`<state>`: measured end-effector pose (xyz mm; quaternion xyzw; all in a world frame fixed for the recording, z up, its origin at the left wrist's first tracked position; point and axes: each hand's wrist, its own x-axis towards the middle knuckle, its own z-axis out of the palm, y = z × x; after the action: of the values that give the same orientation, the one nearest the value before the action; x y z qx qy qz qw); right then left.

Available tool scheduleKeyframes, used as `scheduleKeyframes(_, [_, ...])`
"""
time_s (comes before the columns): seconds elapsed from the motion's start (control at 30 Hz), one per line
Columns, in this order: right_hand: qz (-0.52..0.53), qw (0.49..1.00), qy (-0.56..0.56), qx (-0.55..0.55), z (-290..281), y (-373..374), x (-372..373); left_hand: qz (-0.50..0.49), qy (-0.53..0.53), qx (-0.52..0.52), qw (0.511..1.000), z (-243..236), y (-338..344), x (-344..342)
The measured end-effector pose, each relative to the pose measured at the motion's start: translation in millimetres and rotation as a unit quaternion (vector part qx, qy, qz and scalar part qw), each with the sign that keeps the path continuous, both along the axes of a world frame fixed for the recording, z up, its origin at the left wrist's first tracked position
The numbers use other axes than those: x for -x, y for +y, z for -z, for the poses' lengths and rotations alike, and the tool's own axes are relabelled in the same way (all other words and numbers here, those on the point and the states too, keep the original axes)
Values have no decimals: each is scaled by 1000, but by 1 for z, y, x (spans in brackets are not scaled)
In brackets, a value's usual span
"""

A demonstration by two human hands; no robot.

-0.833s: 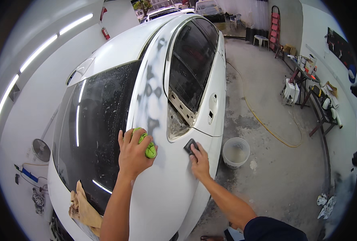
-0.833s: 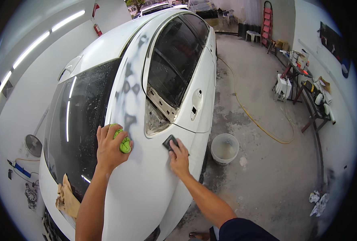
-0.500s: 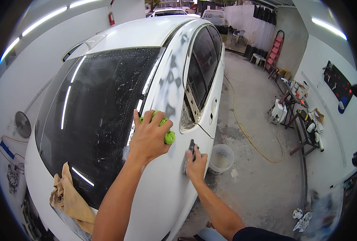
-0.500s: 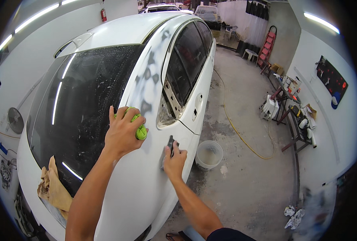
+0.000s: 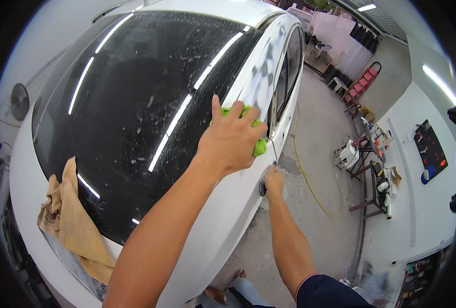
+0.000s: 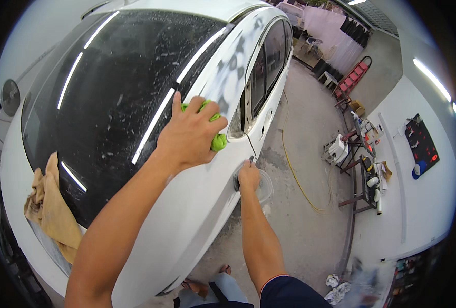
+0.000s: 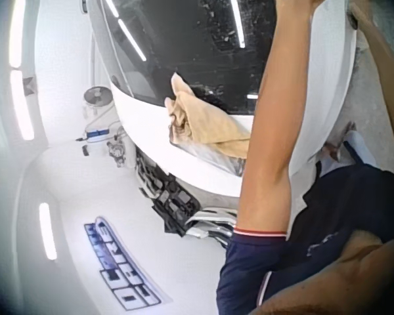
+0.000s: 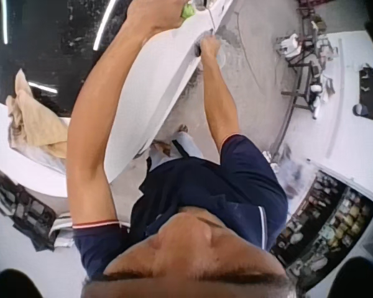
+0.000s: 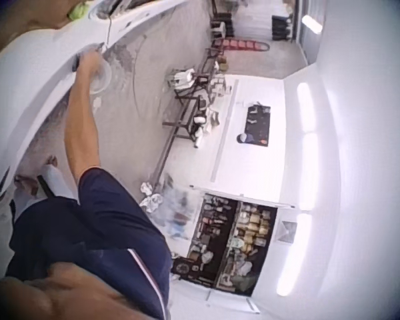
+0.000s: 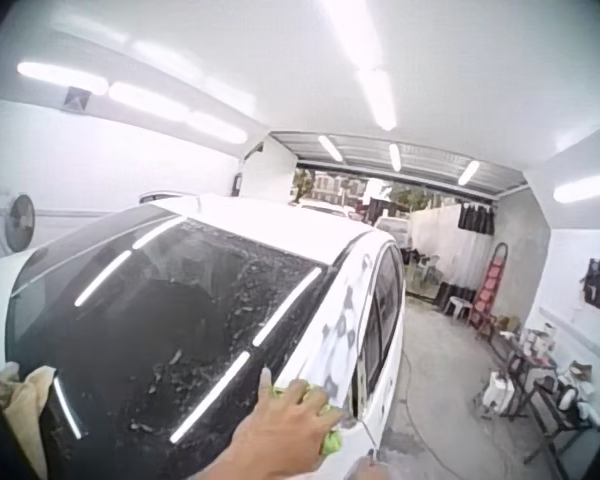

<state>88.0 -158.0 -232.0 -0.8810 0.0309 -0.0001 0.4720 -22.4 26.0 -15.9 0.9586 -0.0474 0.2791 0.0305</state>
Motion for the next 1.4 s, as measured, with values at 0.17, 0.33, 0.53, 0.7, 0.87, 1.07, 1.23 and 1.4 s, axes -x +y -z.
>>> scheduleKeyframes(0.17, [-27, 998, -8, 62, -3, 5, 2, -6, -17, -7, 1000, 2, 0, 2])
scheduleKeyframes(0.33, [3, 998, -31, -50, -1, 6, -11, 6, -3, 7, 1000, 1, 1, 0])
scheduleKeyframes(0.53, [-16, 998, -50, -27, 2, -2, -21, 1, 18, 3, 1000, -2, 1, 0])
scheduleKeyframes(0.7, [-43, 994, -86, 53, -31, 13, 39, 10, 4, 3, 1000, -4, -1, 0])
scheduleKeyframes(0.87, [27, 999, 2, 28, -12, 1, -12, 9, 15, -1, 1000, -6, -3, -1])
scheduleKeyframes(1.07, [-17, 998, -49, 32, -12, 6, 32, 3, 7, -16, 1000, -8, -6, -1])
scheduleKeyframes(1.23, [29, 995, -96, 6, 10, 6, 14, -4, 5, -23, 1000, -8, -9, -2])
scheduleKeyframes(1.4, [13, 999, -45, -13, 0, -2, 22, 0, -10, -40, 999, -9, -11, -3])
